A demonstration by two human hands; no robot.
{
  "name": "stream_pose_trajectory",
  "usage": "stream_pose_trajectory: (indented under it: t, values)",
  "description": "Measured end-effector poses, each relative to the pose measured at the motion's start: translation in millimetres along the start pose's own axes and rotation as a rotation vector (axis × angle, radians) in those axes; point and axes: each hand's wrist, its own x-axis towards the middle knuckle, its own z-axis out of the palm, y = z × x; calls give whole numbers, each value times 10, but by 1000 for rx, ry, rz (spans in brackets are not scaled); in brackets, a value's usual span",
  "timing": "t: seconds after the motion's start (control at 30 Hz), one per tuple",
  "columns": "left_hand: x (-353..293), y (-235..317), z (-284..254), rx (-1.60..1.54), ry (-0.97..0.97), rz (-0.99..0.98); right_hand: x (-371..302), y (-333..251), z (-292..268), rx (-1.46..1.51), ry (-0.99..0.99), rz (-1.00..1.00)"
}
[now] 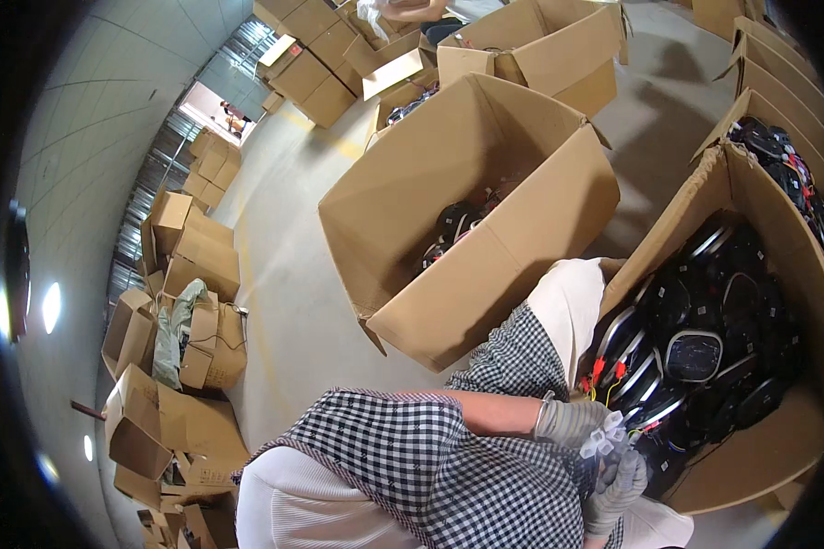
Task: The person tests electronic display meters by plugging their wire harnesses into a test cable by hand to power them on and placing them into cardboard boxes.
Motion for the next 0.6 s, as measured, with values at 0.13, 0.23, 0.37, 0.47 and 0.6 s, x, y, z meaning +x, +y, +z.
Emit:
stream_pose_trajectory:
  t: [0.13, 0.23, 0.37, 0.47, 0.6]
  values:
    - [-141, 65, 118, 973, -44, 184, 55, 83, -149, -142, -195, 79]
    - [-107, 43, 14, 251, -161, -155, 29, 64, -166, -186, -269, 55]
    - [-128, 29, 100, 1311, -59, 301, 187, 262, -536, -271, 6, -162]
    - [103, -69, -227, -23, -251, -107, 723, 1067, -1308, -529, 464, 107]
    - [-48, 50, -5, -394, -353, -463, 901, 1877, -1862, 332, 348, 514]
